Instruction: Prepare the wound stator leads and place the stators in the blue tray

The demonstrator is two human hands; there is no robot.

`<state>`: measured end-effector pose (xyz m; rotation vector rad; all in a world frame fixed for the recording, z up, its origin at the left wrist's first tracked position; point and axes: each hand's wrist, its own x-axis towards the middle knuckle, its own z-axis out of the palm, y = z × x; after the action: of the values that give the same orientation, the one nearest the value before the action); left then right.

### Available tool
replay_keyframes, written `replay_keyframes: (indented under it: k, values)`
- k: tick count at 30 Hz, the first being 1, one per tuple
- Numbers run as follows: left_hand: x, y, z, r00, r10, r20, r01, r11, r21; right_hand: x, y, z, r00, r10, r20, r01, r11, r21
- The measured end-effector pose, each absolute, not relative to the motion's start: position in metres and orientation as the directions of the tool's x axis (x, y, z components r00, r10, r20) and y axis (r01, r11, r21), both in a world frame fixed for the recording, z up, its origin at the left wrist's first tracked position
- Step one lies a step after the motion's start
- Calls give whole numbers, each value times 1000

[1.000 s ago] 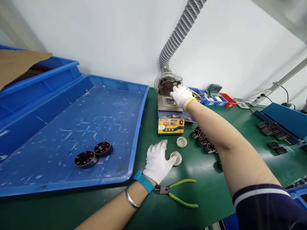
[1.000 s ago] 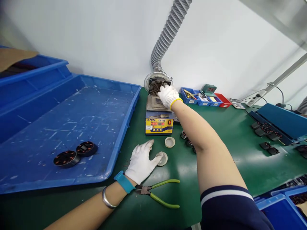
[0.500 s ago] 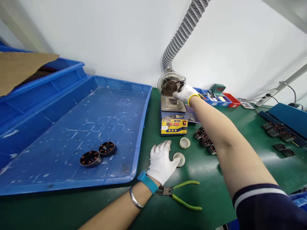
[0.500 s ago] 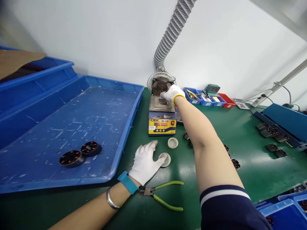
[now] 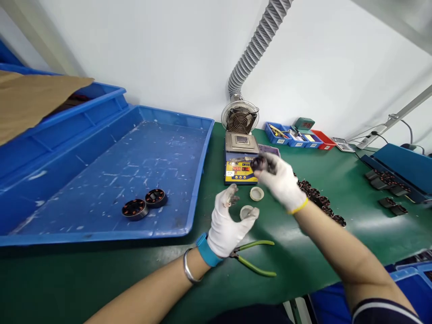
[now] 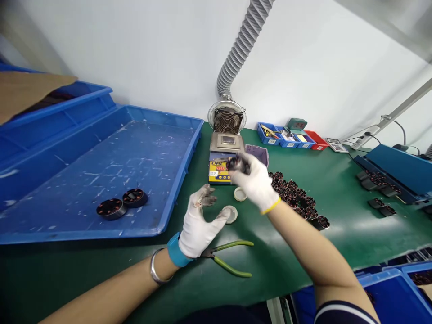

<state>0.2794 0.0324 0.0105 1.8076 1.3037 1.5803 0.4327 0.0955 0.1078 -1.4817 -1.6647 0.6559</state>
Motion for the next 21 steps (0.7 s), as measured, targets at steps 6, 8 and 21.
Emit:
replay_keyframes:
  k: [6,8,21]
  values:
    - [286,2,45,23,851,524,563,-444,697,421,7,64,-68,948,312,810,235,-537]
    - [284,-3,52,91,863,496,619,-439,651,418,-1,61,-91,942,323,841,247,-482]
    - [100,51,58,162,914,372,911,-284,301,552,-41,54,132,876,463,963,-2,-271]
